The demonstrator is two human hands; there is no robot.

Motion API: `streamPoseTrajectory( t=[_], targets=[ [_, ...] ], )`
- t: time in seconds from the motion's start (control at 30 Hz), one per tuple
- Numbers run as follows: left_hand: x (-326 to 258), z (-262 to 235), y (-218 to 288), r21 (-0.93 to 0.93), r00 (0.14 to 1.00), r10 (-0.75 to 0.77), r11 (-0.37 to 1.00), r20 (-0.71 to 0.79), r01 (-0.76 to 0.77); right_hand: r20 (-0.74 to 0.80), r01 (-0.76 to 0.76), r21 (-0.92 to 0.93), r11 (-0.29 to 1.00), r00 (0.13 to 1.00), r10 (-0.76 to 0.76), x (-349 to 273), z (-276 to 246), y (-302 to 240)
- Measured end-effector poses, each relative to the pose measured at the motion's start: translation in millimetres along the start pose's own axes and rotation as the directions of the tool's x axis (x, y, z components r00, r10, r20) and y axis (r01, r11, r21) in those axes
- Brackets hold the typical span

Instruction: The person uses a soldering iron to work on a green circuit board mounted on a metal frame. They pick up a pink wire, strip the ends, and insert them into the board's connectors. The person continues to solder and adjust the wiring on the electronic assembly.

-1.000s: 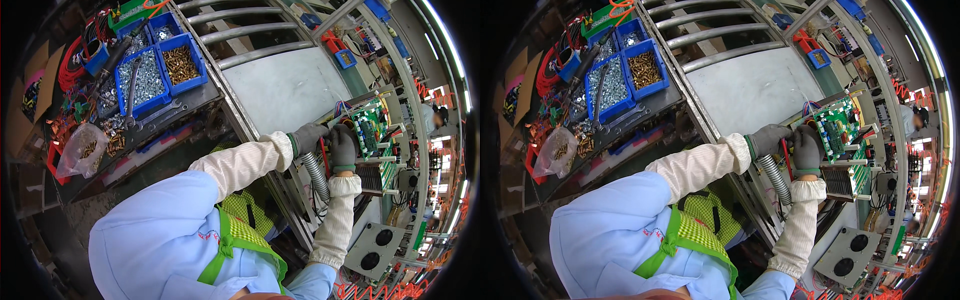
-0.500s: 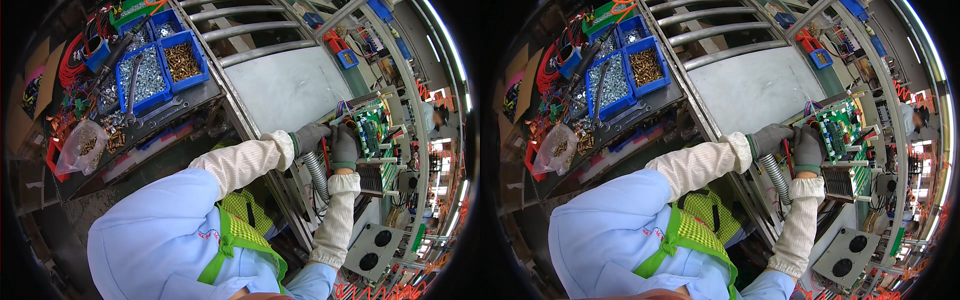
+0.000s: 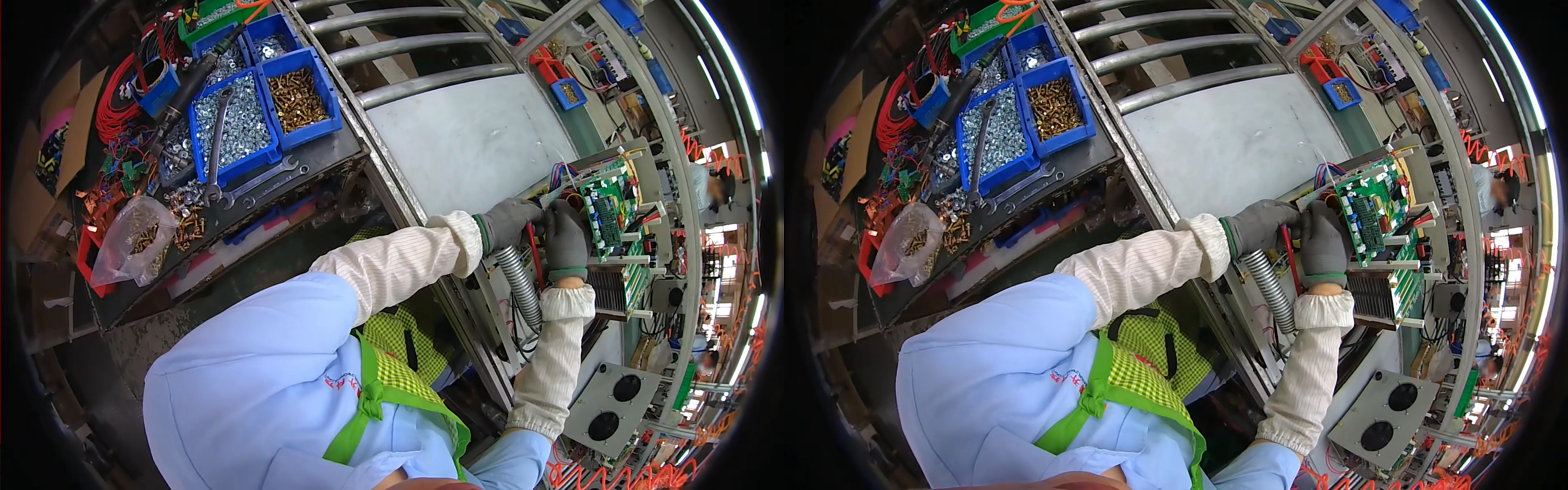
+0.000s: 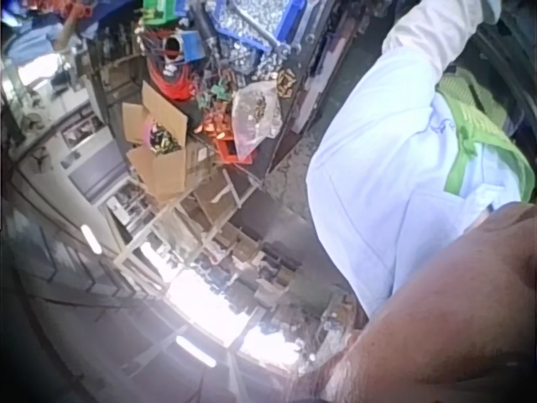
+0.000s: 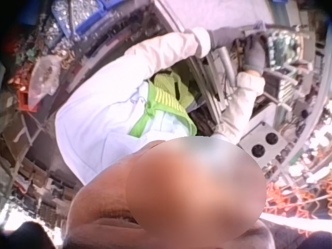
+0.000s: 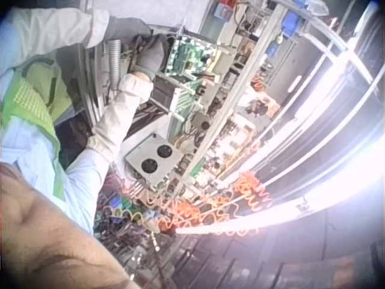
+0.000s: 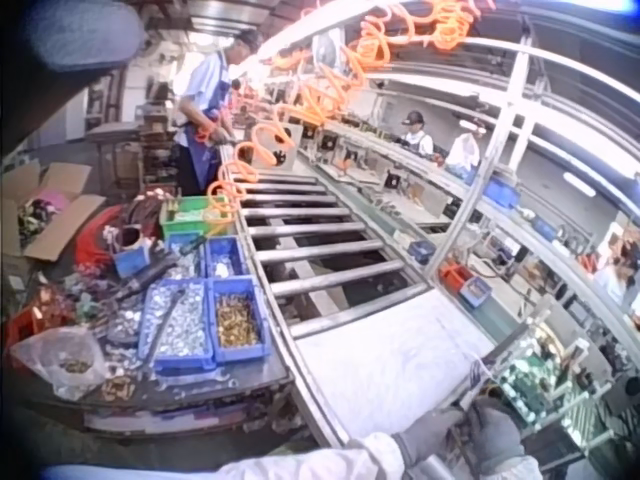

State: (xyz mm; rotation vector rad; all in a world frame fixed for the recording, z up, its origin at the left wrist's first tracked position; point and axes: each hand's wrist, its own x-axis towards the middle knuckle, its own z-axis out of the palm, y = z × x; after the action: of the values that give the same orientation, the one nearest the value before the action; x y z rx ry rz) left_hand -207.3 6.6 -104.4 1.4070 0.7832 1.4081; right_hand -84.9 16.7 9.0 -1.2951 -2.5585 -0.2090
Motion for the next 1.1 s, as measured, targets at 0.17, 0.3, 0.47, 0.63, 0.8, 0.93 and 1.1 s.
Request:
streamPoseTrajectory(
  t=[0.17, 0.3, 0.47, 0.63, 0.8, 0.93, 1.1],
  targets=[
    [-1, -1, 31, -0.618, 0.923, -0.377, 0.709, 0.074, 0.339, 0.043, -0.046, -0.155, 0.987, 0.998, 0.054, 5, -2, -9],
    [0, 1, 32, -0.659, 0.903, -0.423, 0.657, 0.079, 0.365, 0.094, -0.101, -0.232, 0.967, 0.988, 0.126, 11, 8, -5],
    [3, 1, 20, -0.55, 0.928, -0.365, 0.761, 0.075, 0.344, 0.071, -0.152, -0.32, 0.935, 0.981, 0.183, 13, 7, -7],
    [4, -7, -2, 0.497, 0.933, 0.356, 0.804, 0.04, -0.328, -0.021, -0.131, -0.067, 0.989, 0.991, 0.13, 9, -3, -11],
    [0, 1, 31, -0.544, 0.933, -0.357, 0.776, 0.036, 0.318, -0.009, -0.059, 0.189, 0.98, 0.998, 0.062, -2, 0, 4],
    [-1, -1, 26, -0.403, 0.946, -0.32, 0.86, 0.053, 0.313, 0.02, -0.094, -0.091, 0.991, 0.995, 0.097, 4, 2, -3],
    [7, 5, -9, -0.512, 0.959, -0.279, 0.818, 0.049, 0.264, 0.059, -0.158, -0.238, 0.958, 0.983, 0.176, 12, -1, -15]
  ],
)
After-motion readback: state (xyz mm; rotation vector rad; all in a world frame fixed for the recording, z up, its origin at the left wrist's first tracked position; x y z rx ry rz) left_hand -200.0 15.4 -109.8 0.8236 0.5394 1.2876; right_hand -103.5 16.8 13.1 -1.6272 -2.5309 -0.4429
